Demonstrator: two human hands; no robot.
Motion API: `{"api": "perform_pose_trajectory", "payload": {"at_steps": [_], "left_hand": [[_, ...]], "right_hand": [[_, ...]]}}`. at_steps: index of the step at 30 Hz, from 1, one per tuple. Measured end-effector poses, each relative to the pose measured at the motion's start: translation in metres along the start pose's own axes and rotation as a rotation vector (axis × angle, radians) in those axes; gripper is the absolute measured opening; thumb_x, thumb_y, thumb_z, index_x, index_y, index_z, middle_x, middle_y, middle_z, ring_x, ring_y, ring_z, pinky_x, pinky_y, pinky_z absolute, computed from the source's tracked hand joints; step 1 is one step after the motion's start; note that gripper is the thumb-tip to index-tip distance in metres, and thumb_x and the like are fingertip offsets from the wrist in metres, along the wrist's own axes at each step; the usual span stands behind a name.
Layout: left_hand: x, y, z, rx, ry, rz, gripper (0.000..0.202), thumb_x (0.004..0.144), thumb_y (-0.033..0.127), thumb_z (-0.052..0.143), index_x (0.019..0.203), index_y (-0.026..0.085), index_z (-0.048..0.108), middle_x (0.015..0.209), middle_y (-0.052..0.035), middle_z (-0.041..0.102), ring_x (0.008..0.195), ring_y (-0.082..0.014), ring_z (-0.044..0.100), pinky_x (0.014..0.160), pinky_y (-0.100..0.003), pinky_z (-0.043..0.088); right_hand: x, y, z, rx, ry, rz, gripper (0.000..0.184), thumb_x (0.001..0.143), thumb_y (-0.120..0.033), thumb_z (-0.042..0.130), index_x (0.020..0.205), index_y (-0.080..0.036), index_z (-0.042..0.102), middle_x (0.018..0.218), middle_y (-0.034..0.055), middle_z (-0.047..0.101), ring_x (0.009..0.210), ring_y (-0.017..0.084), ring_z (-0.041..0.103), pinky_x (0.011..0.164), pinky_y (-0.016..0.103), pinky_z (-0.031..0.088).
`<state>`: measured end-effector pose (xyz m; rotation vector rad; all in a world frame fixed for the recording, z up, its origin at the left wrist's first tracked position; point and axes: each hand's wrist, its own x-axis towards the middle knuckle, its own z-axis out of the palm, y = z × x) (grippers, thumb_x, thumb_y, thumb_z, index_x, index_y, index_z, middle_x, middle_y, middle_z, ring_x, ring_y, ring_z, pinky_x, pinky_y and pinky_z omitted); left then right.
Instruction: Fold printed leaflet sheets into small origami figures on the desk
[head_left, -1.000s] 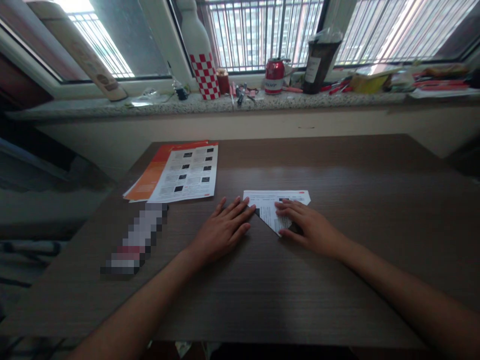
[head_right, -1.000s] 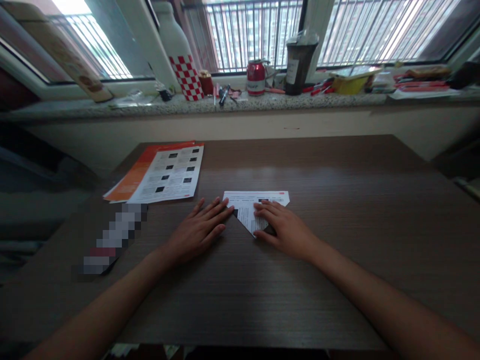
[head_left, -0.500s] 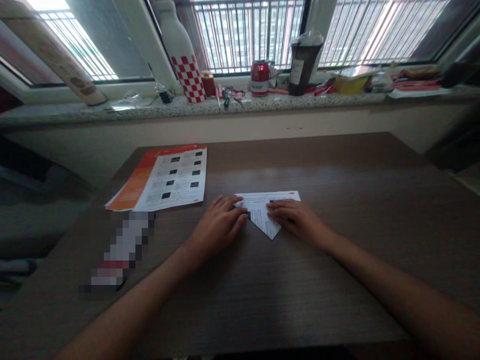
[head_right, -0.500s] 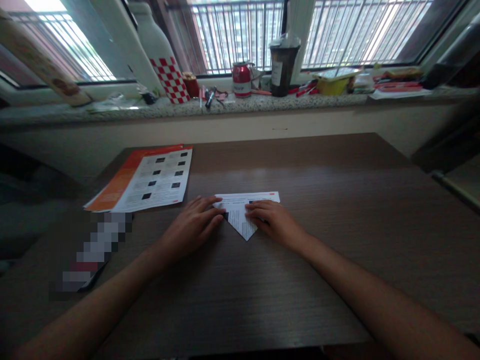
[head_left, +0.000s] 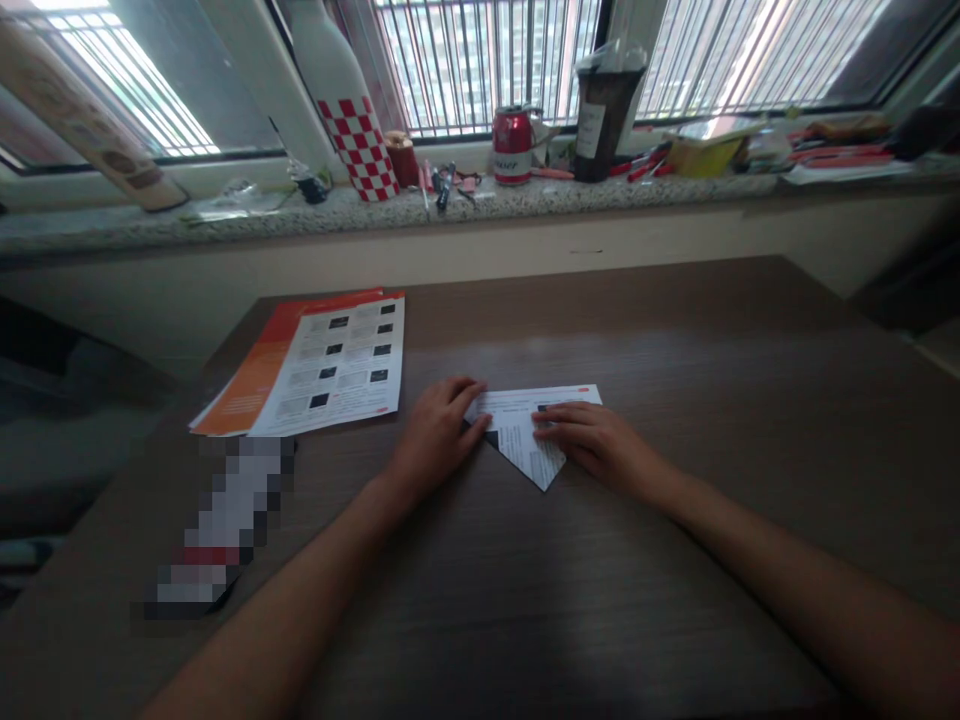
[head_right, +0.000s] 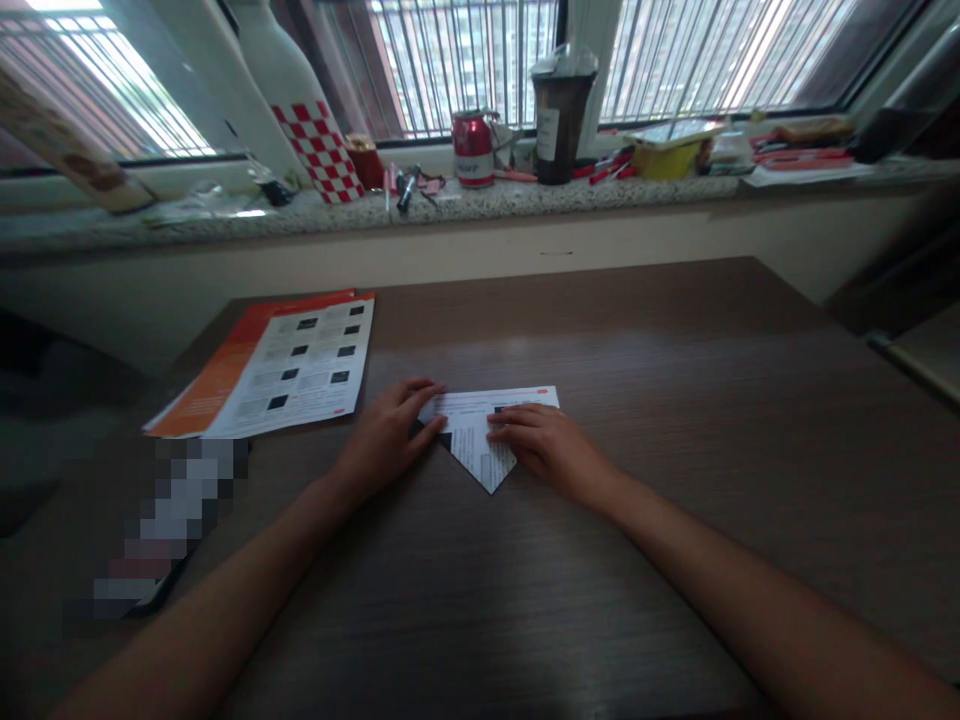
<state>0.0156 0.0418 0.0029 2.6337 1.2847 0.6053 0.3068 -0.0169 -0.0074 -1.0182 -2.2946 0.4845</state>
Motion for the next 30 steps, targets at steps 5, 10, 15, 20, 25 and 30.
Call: {"api": "perform_pose_trajectory", "payload": {"at_steps": [5,10,15,20,25,30], "left_hand": [[0.000,-0.001,0.001,-0.011,-0.003,0.012,0.036,0.104,0.033,0.059,0.137,0.019,0.062,0.133,-0.0131,0.060,0.123,-0.0313,0.059,0.109,-0.051,0.051],[0.001,-0.002,0.001,-0.031,0.004,0.006,0.033,0.104,0.032,0.061,0.134,0.020,0.063,0.130,-0.0128,0.059,0.120,-0.0307,0.060,0.107,-0.051,0.052],[0.000,0.000,0.001,-0.052,0.005,-0.017,0.033,0.101,0.028,0.066,0.133,0.019,0.062,0.131,-0.0128,0.059,0.122,-0.0309,0.059,0.108,-0.050,0.052],[0.001,0.002,0.001,-0.096,0.031,-0.019,0.032,0.099,0.023,0.070,0.130,0.021,0.061,0.131,-0.0107,0.060,0.123,-0.0300,0.060,0.108,-0.050,0.051],[0.002,0.004,0.001,-0.130,0.042,-0.001,0.030,0.096,0.017,0.072,0.123,0.022,0.060,0.124,-0.0076,0.065,0.119,-0.0282,0.062,0.105,-0.048,0.052],[0.001,0.003,0.002,-0.150,0.058,0.011,0.028,0.096,0.015,0.073,0.119,0.022,0.058,0.117,-0.0064,0.068,0.113,-0.0273,0.064,0.099,-0.046,0.054]], "right_hand": [[0.000,-0.003,-0.002,-0.019,0.038,0.054,0.030,0.104,-0.022,0.060,0.132,-0.029,0.071,0.142,0.0100,0.068,0.131,0.027,0.064,0.108,0.053,0.055],[0.000,-0.002,-0.008,-0.112,0.092,0.079,0.028,0.101,-0.029,0.067,0.129,-0.028,0.070,0.136,0.0119,0.069,0.127,0.031,0.064,0.105,0.055,0.055],[0.000,0.002,-0.014,-0.175,0.110,0.110,0.025,0.104,-0.029,0.062,0.127,-0.027,0.070,0.131,0.0121,0.069,0.121,0.030,0.066,0.102,0.054,0.056],[-0.001,0.008,-0.014,-0.229,0.126,0.160,0.042,0.099,-0.032,0.068,0.140,-0.026,0.062,0.140,0.0135,0.064,0.129,0.033,0.062,0.109,0.058,0.052],[-0.003,0.013,-0.012,-0.237,0.096,0.194,0.052,0.100,-0.034,0.066,0.150,-0.023,0.054,0.152,0.0161,0.057,0.144,0.035,0.052,0.119,0.060,0.044],[-0.004,0.015,-0.010,-0.218,0.091,0.196,0.055,0.101,-0.035,0.065,0.153,-0.025,0.050,0.151,0.0152,0.058,0.144,0.035,0.051,0.120,0.060,0.044]]}}
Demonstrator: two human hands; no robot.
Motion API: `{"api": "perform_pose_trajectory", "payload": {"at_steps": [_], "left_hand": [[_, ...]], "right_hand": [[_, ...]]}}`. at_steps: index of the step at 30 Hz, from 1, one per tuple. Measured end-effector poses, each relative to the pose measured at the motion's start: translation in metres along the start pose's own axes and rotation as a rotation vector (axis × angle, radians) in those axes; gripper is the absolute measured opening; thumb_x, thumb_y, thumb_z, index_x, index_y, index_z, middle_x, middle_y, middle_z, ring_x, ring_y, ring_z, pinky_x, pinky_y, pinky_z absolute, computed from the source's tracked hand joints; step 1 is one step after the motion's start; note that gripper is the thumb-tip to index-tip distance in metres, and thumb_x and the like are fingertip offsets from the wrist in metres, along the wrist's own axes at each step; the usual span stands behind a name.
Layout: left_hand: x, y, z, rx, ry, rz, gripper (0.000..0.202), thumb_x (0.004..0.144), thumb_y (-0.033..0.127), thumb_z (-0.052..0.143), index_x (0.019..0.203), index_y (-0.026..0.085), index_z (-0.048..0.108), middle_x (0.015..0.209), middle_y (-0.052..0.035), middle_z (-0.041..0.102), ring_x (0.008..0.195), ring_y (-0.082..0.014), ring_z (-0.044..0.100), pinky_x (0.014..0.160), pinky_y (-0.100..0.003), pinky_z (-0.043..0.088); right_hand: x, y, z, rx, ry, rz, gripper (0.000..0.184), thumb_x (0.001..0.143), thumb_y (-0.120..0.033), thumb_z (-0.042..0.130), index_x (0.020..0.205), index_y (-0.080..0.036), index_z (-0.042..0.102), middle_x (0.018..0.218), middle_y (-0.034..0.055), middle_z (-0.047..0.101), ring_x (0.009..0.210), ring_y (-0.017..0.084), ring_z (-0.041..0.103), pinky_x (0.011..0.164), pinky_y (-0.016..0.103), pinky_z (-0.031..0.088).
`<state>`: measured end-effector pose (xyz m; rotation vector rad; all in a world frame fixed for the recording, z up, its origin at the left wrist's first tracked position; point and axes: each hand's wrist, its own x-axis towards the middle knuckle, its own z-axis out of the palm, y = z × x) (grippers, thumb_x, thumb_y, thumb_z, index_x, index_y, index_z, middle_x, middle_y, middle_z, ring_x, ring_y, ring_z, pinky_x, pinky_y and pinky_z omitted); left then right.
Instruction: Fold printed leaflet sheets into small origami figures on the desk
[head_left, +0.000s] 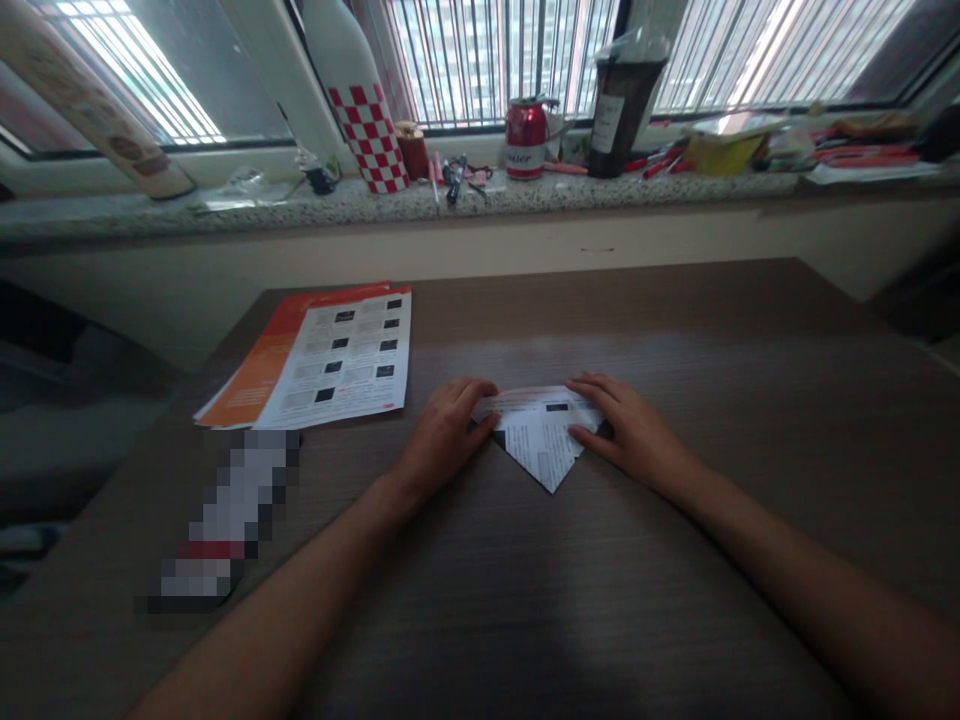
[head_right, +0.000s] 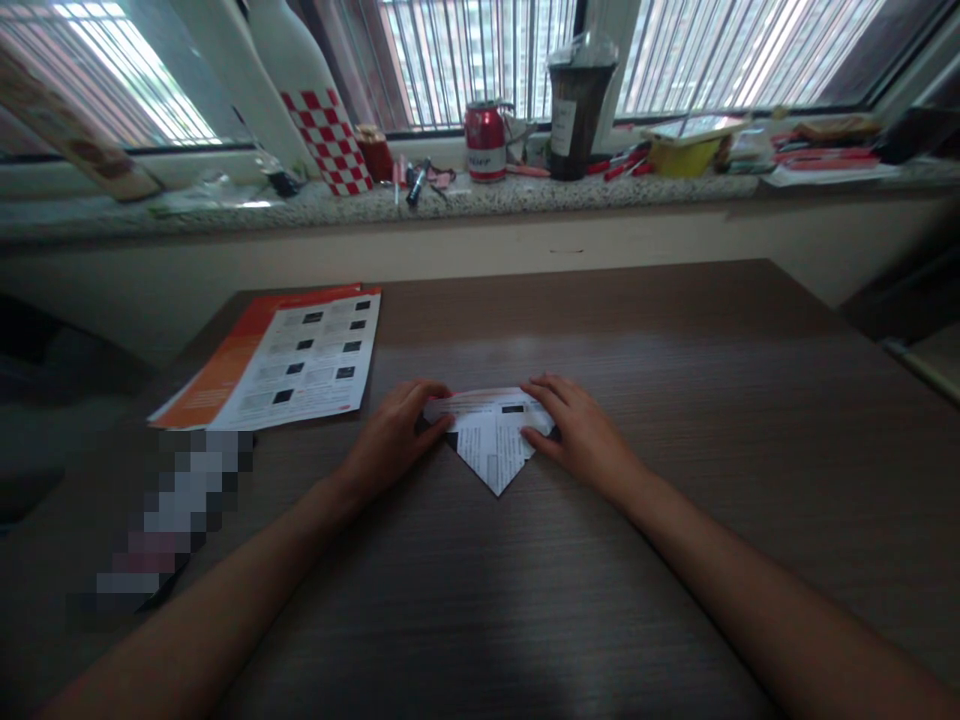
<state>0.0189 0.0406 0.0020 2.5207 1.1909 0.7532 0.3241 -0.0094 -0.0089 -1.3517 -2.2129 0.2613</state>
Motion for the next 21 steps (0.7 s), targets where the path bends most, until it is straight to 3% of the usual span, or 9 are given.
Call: {"api": "perform_pose_trajectory", "payload": {"at_steps": [7,13,21], "left_hand": [[0.000,-0.001,0.001,-0.009,0.022,0.020,0.037,0.095,0.014,0.073,0.128,0.023,0.058,0.120,-0.0069,0.068,0.116,-0.0280,0.063,0.103,-0.048,0.052],[0.002,0.000,0.001,0.036,0.006,0.059,0.040,0.097,0.014,0.072,0.134,0.023,0.062,0.120,-0.0074,0.067,0.114,-0.0284,0.062,0.100,-0.049,0.054],[0.002,0.002,-0.001,0.090,0.007,0.121,0.023,0.095,0.011,0.073,0.116,0.022,0.070,0.115,-0.0079,0.067,0.107,-0.0277,0.062,0.095,-0.047,0.054]], "right_hand": [[0.002,-0.004,-0.004,-0.009,0.043,-0.008,0.061,0.098,-0.034,0.069,0.155,-0.030,0.048,0.139,0.0154,0.059,0.128,0.036,0.060,0.106,0.061,0.054],[0.003,-0.006,-0.003,-0.101,0.080,-0.067,0.062,0.096,-0.031,0.071,0.155,-0.027,0.049,0.128,0.0162,0.061,0.118,0.035,0.061,0.099,0.059,0.056],[0.004,-0.011,-0.007,-0.116,0.050,-0.129,0.033,0.098,-0.026,0.069,0.131,-0.021,0.066,0.127,0.0168,0.064,0.117,0.033,0.062,0.099,0.055,0.057]]}}
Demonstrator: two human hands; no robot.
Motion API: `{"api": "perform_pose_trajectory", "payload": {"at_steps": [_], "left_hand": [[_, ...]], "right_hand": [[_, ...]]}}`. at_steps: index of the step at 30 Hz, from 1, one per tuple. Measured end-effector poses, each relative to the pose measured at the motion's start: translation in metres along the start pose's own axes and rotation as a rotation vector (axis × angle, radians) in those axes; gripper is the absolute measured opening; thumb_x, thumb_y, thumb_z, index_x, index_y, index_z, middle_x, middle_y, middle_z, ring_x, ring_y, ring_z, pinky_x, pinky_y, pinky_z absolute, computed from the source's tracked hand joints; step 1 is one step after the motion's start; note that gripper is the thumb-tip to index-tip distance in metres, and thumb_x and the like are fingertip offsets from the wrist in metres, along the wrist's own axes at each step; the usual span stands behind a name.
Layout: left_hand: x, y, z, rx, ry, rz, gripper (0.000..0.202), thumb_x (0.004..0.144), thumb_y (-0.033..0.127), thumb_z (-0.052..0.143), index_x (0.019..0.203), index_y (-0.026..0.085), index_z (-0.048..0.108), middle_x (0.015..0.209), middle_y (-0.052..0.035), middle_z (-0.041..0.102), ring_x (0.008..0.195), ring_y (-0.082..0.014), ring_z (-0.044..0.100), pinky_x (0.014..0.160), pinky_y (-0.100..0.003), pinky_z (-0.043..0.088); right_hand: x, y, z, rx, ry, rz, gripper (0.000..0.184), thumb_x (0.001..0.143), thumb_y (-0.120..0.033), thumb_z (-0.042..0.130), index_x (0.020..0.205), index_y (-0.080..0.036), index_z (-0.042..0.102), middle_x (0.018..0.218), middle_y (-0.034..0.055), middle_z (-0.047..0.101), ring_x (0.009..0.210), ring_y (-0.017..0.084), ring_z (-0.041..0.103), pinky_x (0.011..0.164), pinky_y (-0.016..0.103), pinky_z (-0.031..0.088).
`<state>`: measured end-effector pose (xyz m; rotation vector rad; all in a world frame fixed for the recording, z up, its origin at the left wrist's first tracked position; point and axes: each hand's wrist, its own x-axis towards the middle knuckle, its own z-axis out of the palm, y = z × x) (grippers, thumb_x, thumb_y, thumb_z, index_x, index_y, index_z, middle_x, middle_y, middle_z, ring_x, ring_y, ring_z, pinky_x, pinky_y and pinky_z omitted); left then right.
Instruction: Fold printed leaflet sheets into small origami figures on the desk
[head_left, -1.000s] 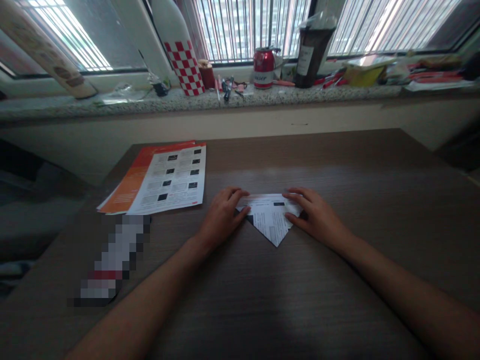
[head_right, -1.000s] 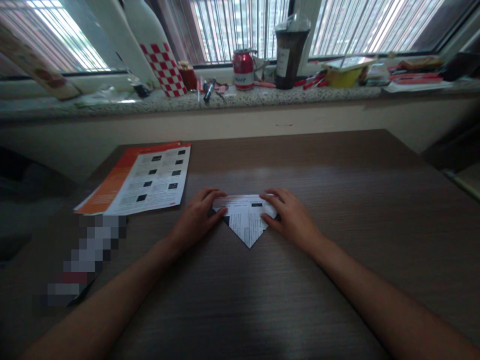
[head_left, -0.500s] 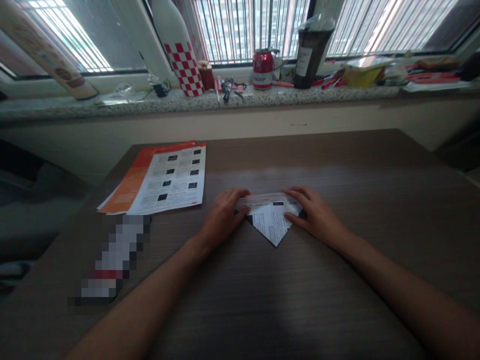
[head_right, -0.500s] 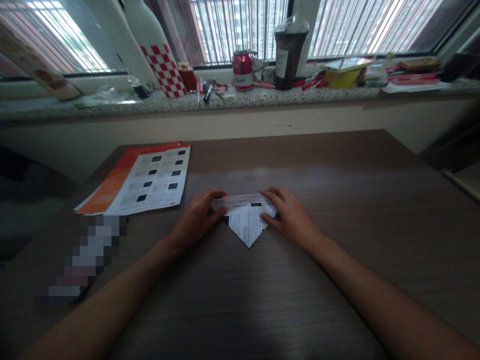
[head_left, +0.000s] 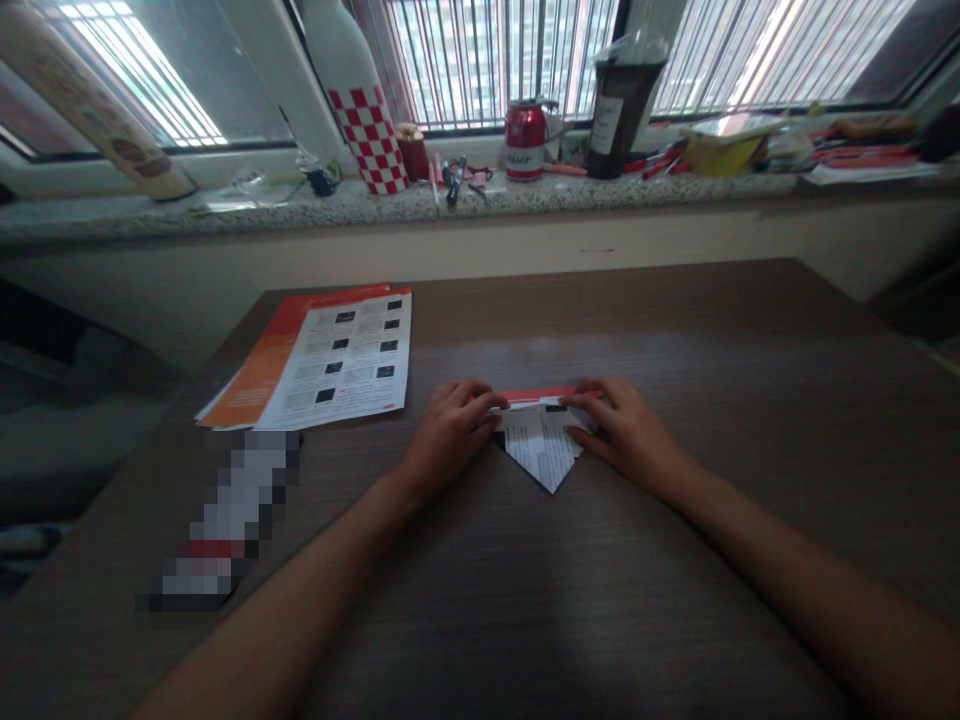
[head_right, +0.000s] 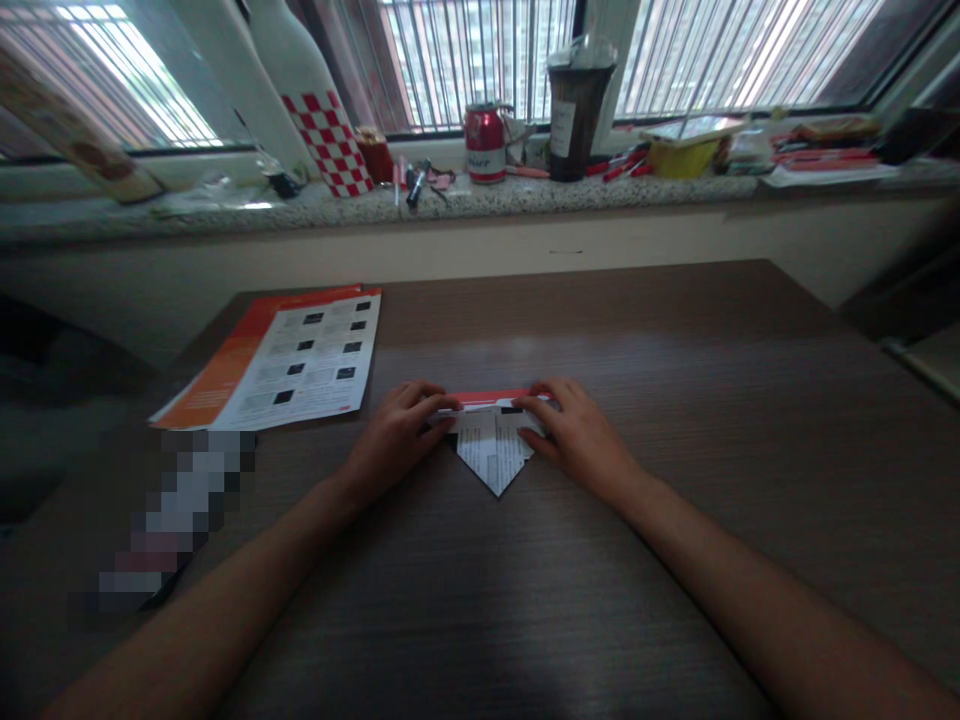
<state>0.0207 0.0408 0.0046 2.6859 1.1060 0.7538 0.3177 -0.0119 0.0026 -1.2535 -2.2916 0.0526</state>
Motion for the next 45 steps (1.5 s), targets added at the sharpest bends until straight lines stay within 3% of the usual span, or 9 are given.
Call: {"api": "perform_pose_trajectory", "payload": {"at_steps": [7,13,17,21,27,30,34,45], "left_hand": [[0.001,0.004,-0.002,0.076,-0.039,0.070,0.013,0.098,0.011,0.067,0.107,0.020,0.067,0.117,-0.0085,0.070,0.104,-0.0265,0.065,0.093,-0.045,0.055],[0.000,0.006,-0.006,0.133,-0.110,0.150,0.010,0.106,0.018,0.059,0.113,0.018,0.065,0.122,-0.0109,0.070,0.109,-0.0264,0.067,0.095,-0.044,0.057],[-0.001,0.014,-0.009,0.145,-0.124,0.196,0.026,0.106,0.027,0.062,0.131,0.021,0.063,0.133,-0.0117,0.068,0.121,-0.0286,0.066,0.105,-0.048,0.055],[-0.004,0.022,-0.008,0.158,-0.134,0.267,0.039,0.107,0.020,0.059,0.146,0.021,0.056,0.146,-0.0116,0.064,0.134,-0.0284,0.062,0.112,-0.048,0.052],[-0.008,0.028,-0.006,0.202,-0.206,0.311,0.037,0.105,0.011,0.059,0.141,0.020,0.062,0.149,-0.0117,0.063,0.134,-0.0287,0.063,0.108,-0.048,0.055],[-0.008,0.031,-0.006,0.204,-0.205,0.307,0.031,0.105,0.015,0.060,0.135,0.017,0.066,0.147,-0.0133,0.063,0.130,-0.0304,0.064,0.106,-0.049,0.057],[-0.009,0.035,-0.005,0.177,-0.195,0.287,0.030,0.108,0.024,0.059,0.136,0.016,0.065,0.144,-0.0144,0.065,0.126,-0.0313,0.066,0.103,-0.051,0.058],[-0.010,0.040,-0.005,0.180,-0.200,0.273,0.029,0.107,0.021,0.060,0.136,0.020,0.066,0.144,-0.0127,0.063,0.131,-0.0297,0.061,0.108,-0.050,0.054]], "right_hand": [[-0.001,-0.006,-0.002,-0.033,-0.079,-0.011,0.025,0.102,-0.024,0.064,0.126,-0.020,0.069,0.131,0.0147,0.071,0.115,0.033,0.070,0.096,0.052,0.060],[-0.003,-0.009,-0.003,-0.051,-0.108,-0.006,0.025,0.104,-0.025,0.060,0.127,-0.021,0.070,0.134,0.0142,0.072,0.109,0.031,0.074,0.090,0.049,0.063],[-0.002,-0.009,-0.002,-0.057,-0.114,-0.019,0.025,0.104,-0.024,0.059,0.127,-0.023,0.071,0.133,0.0139,0.072,0.107,0.030,0.074,0.088,0.048,0.063],[-0.002,-0.009,-0.001,-0.061,-0.103,-0.034,0.026,0.105,-0.023,0.058,0.127,-0.022,0.072,0.132,0.0137,0.073,0.108,0.030,0.075,0.088,0.048,0.063],[-0.002,-0.009,-0.002,-0.064,-0.127,-0.060,0.024,0.106,-0.023,0.056,0.124,-0.019,0.073,0.133,0.0144,0.073,0.112,0.031,0.074,0.090,0.049,0.063],[-0.003,-0.009,-0.003,-0.060,-0.139,-0.071,0.024,0.107,-0.024,0.055,0.123,-0.018,0.072,0.133,0.0147,0.073,0.112,0.031,0.074,0.091,0.050,0.064],[-0.006,-0.008,-0.005,-0.026,-0.146,-0.100,0.029,0.105,-0.027,0.060,0.133,-0.024,0.069,0.137,0.0130,0.071,0.119,0.031,0.071,0.096,0.051,0.062],[-0.012,-0.001,-0.002,0.067,-0.146,-0.155,0.041,0.102,-0.024,0.066,0.142,-0.031,0.066,0.151,0.0113,0.064,0.134,0.032,0.064,0.107,0.058,0.057]]}}
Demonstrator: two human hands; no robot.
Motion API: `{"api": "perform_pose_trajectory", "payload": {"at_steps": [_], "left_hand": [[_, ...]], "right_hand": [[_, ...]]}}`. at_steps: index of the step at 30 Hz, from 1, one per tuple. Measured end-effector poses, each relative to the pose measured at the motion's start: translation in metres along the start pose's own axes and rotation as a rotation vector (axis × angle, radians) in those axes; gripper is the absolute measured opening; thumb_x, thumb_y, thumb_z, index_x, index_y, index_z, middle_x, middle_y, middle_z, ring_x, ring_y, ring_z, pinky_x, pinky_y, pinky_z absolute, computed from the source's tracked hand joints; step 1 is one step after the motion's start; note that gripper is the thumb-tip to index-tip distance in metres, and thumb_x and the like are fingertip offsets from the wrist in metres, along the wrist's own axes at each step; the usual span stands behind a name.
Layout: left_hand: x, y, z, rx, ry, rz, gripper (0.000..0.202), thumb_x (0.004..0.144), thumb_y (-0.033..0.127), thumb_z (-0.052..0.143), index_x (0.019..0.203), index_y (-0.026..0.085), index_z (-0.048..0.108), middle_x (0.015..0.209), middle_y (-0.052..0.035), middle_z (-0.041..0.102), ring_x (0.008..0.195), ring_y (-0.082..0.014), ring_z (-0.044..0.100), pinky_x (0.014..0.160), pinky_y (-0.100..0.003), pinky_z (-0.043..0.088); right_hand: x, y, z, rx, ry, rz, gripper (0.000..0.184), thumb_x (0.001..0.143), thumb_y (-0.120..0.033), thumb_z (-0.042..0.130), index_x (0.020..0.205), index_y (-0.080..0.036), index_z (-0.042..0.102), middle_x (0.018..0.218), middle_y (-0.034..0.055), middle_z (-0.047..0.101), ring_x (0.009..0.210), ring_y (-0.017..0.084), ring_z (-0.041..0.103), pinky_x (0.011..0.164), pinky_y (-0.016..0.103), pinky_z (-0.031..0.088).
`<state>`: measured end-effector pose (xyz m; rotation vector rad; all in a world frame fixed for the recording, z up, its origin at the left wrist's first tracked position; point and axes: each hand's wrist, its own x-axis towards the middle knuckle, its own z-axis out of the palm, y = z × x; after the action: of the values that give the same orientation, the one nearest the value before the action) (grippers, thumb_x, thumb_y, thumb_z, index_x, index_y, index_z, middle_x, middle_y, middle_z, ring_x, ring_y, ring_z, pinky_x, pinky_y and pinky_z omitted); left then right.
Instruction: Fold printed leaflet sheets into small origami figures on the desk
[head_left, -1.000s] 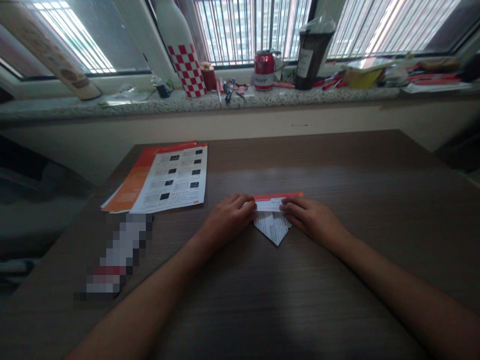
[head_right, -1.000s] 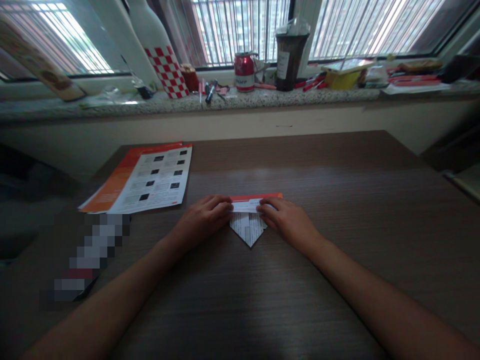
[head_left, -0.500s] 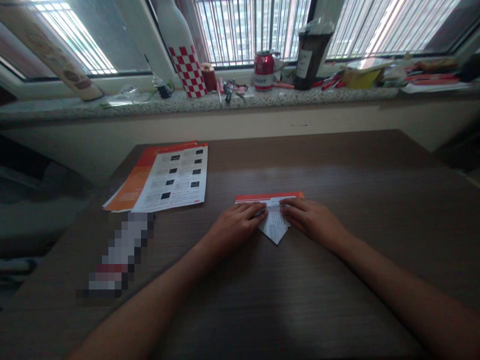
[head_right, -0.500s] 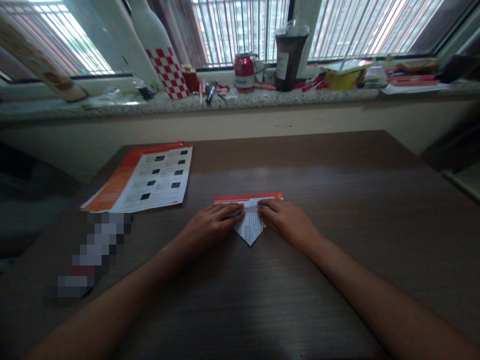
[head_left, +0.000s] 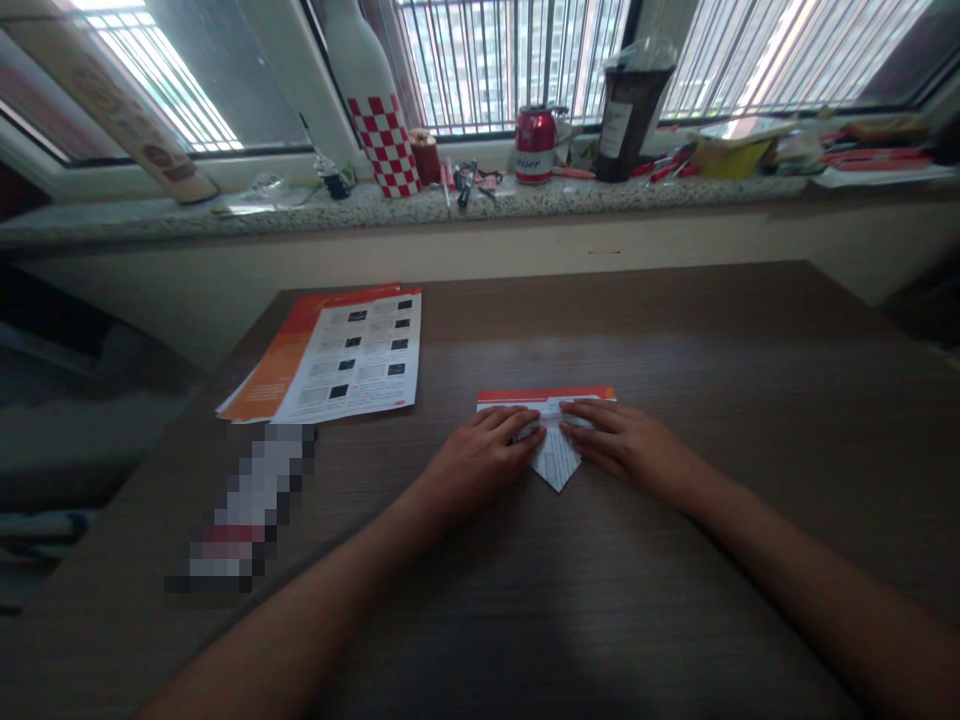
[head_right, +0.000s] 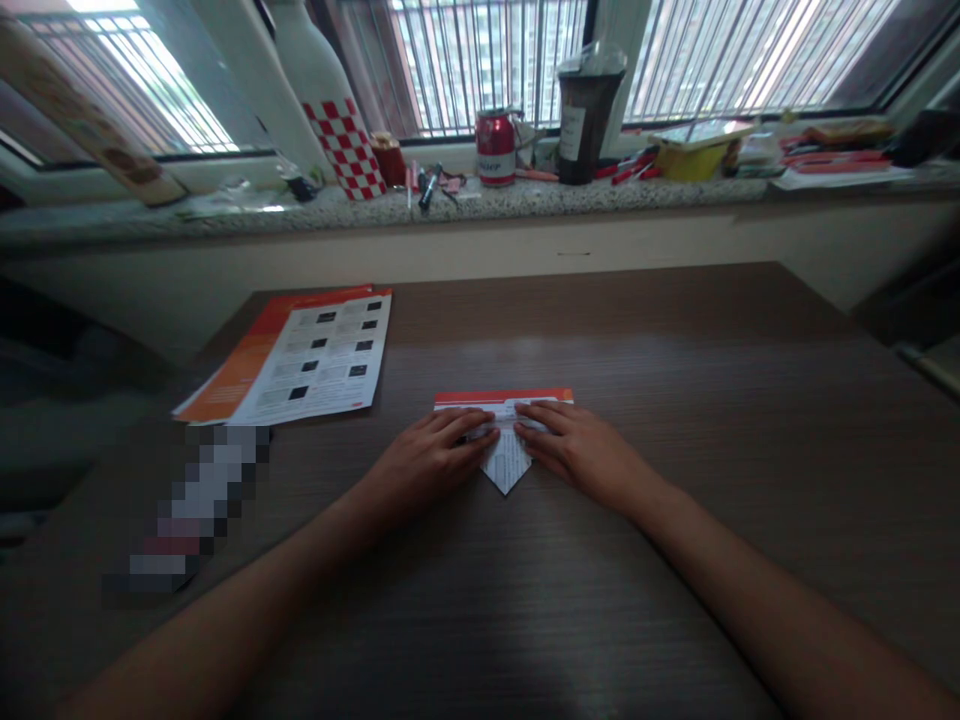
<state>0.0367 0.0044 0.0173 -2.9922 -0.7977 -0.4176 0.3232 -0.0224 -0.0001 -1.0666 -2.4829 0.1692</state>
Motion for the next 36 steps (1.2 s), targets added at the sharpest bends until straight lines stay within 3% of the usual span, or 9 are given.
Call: {"api": "perform_pose_trajectory", "payload": {"at_steps": [6,11,15,19,25,36], "left_hand": [[-0.001,-0.002,-0.002,0.051,-0.006,-0.018,0.034,0.105,0.015,0.062,0.138,0.021,0.065,0.146,-0.0126,0.062,0.133,-0.0303,0.059,0.110,-0.050,0.051],[-0.003,-0.004,-0.002,0.073,-0.041,-0.123,0.044,0.102,0.008,0.060,0.143,0.025,0.062,0.144,-0.0124,0.063,0.124,-0.0290,0.065,0.103,-0.047,0.055],[-0.007,-0.003,-0.002,-0.048,-0.051,-0.141,0.042,0.106,0.021,0.058,0.147,0.021,0.059,0.155,-0.0154,0.056,0.137,-0.0311,0.059,0.114,-0.052,0.049],[-0.010,-0.003,-0.001,-0.124,-0.080,-0.173,0.047,0.109,0.037,0.055,0.154,0.028,0.052,0.161,-0.0119,0.050,0.147,-0.0320,0.050,0.118,-0.055,0.044],[-0.009,-0.003,0.004,-0.151,-0.115,-0.108,0.053,0.109,0.035,0.055,0.161,0.031,0.043,0.164,-0.0092,0.047,0.152,-0.0299,0.043,0.124,-0.054,0.036],[-0.007,0.001,0.002,-0.089,-0.036,-0.015,0.044,0.109,0.025,0.054,0.153,0.028,0.053,0.150,-0.0133,0.058,0.131,-0.0311,0.062,0.107,-0.050,0.056]], "right_hand": [[0.001,-0.005,-0.009,-0.011,-0.031,-0.031,0.037,0.103,-0.027,0.064,0.140,-0.028,0.069,0.150,0.0121,0.064,0.138,0.033,0.061,0.111,0.062,0.052],[-0.002,-0.011,-0.013,0.072,-0.084,-0.113,0.042,0.103,-0.028,0.065,0.144,-0.033,0.065,0.144,0.0036,0.070,0.136,0.029,0.063,0.116,0.058,0.051],[-0.002,-0.020,-0.014,0.135,-0.085,-0.142,0.045,0.103,-0.031,0.064,0.148,-0.030,0.062,0.137,0.0045,0.074,0.129,0.027,0.068,0.109,0.051,0.057],[0.000,-0.025,-0.015,0.172,-0.075,-0.137,0.044,0.105,-0.030,0.060,0.149,-0.028,0.061,0.138,0.0076,0.073,0.127,0.026,0.069,0.108,0.048,0.058],[0.002,-0.011,-0.009,0.102,-0.052,-0.010,0.047,0.108,-0.031,0.054,0.155,-0.027,0.054,0.154,0.0101,0.061,0.142,0.028,0.057,0.116,0.054,0.051],[-0.001,-0.006,-0.003,0.107,-0.102,0.014,0.041,0.109,-0.030,0.052,0.149,-0.026,0.060,0.159,0.0082,0.056,0.146,0.027,0.054,0.120,0.055,0.047]]}}
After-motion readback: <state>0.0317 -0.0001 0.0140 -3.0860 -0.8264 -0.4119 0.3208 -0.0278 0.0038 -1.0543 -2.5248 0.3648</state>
